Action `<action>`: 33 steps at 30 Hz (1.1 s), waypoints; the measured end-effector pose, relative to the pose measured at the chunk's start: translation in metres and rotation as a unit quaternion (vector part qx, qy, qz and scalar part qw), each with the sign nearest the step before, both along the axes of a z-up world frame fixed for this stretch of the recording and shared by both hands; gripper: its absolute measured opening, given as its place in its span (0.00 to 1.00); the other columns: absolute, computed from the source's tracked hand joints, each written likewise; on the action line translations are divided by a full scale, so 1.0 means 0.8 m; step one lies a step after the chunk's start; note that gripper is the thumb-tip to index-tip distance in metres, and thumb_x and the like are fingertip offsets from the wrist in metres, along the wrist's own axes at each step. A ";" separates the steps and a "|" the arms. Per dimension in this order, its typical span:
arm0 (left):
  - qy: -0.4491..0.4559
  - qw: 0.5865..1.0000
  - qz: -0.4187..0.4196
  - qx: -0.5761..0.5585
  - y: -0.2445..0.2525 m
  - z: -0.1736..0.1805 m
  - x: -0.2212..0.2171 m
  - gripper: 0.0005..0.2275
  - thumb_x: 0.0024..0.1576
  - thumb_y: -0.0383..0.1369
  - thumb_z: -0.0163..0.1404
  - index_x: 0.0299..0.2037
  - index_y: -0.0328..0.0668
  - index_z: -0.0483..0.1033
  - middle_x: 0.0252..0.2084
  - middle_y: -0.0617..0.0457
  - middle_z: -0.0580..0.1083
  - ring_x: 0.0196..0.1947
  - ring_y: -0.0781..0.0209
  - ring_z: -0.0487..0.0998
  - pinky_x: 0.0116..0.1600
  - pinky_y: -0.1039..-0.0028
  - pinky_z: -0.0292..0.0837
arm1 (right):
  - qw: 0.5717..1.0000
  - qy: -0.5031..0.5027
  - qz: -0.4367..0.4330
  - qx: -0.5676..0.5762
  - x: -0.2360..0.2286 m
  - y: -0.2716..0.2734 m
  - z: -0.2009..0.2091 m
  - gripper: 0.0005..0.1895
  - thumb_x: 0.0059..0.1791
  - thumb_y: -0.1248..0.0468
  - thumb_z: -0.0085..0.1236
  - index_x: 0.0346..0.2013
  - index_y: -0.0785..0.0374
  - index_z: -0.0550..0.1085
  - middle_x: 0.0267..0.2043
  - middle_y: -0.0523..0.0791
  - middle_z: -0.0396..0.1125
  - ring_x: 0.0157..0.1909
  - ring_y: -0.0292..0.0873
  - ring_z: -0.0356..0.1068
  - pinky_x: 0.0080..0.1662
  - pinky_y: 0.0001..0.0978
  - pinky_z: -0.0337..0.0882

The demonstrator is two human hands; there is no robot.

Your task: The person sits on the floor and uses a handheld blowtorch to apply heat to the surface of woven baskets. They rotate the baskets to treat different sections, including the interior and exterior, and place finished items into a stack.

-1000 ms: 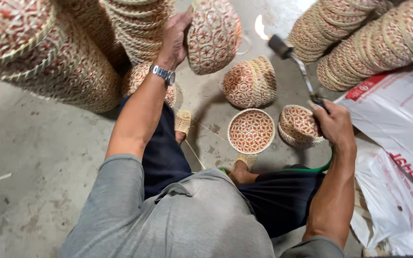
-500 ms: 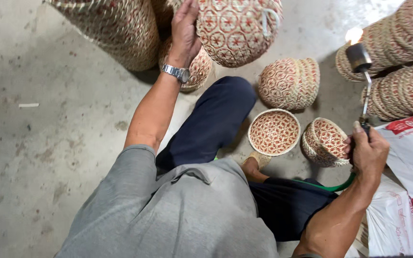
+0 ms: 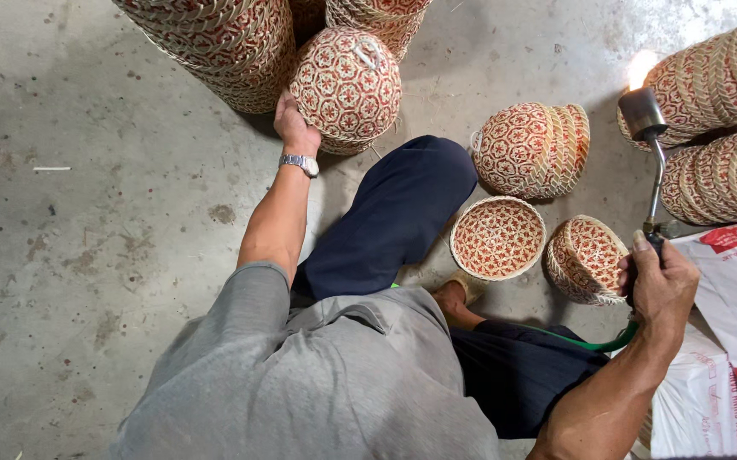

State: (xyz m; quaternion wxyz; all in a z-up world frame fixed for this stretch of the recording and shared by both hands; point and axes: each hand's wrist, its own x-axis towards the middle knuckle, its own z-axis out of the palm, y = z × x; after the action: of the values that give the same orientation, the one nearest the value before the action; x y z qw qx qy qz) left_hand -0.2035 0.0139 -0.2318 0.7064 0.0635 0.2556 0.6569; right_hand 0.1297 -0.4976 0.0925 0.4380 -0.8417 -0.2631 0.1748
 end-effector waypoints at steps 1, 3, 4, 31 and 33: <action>0.001 1.000 0.004 -0.016 0.003 -0.009 0.002 0.17 0.67 0.30 0.42 0.63 0.28 0.68 0.59 0.38 0.74 0.53 0.45 0.78 0.59 0.56 0.77 | 1.000 0.004 0.001 0.000 0.001 0.001 -0.002 0.16 0.63 0.60 0.54 0.35 0.68 0.72 0.26 0.43 0.66 0.23 0.34 0.62 0.25 0.28 0.62; 0.010 0.999 0.024 -0.045 0.008 -0.020 0.008 0.16 0.66 0.31 0.43 0.60 0.29 0.70 0.56 0.39 0.75 0.51 0.45 0.79 0.57 0.56 0.77 | 1.000 0.011 0.004 0.002 0.003 0.004 -0.004 0.16 0.62 0.61 0.54 0.34 0.68 0.72 0.26 0.43 0.66 0.23 0.34 0.62 0.25 0.28 0.62; 0.018 0.997 0.039 -0.058 0.010 -0.022 0.013 0.15 0.65 0.30 0.43 0.60 0.30 0.70 0.56 0.40 0.75 0.50 0.46 0.79 0.56 0.57 0.78 | 1.000 0.008 0.001 -0.002 0.003 0.007 -0.003 0.15 0.62 0.61 0.54 0.35 0.68 0.72 0.26 0.43 0.66 0.23 0.34 0.62 0.25 0.28 0.62; 0.794 0.535 -0.164 0.239 -0.062 0.065 -0.003 0.60 0.50 0.58 0.67 0.76 0.40 0.29 0.74 0.20 0.41 0.75 0.21 0.42 0.74 0.40 0.41 | 0.993 -0.024 0.022 0.117 -0.012 0.042 0.023 0.16 0.64 0.65 0.54 0.33 0.67 0.68 0.27 0.44 0.66 0.24 0.33 0.63 0.28 0.27 0.61; 0.788 0.546 -0.131 0.254 -0.071 0.113 0.000 0.53 0.56 0.48 0.65 0.77 0.37 0.31 0.76 0.18 0.39 0.76 0.22 0.41 0.76 0.45 0.42 | 0.992 -0.046 0.018 0.112 -0.007 0.036 0.019 0.19 0.64 0.65 0.54 0.31 0.68 0.67 0.25 0.44 0.65 0.22 0.33 0.62 0.27 0.28 0.61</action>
State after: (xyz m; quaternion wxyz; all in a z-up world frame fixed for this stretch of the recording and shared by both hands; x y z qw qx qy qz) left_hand -0.2039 -0.0429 -0.1413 0.2539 0.7650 0.5209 0.2810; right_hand 0.1244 -0.4692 0.1081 0.5138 -0.7895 -0.3159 0.1135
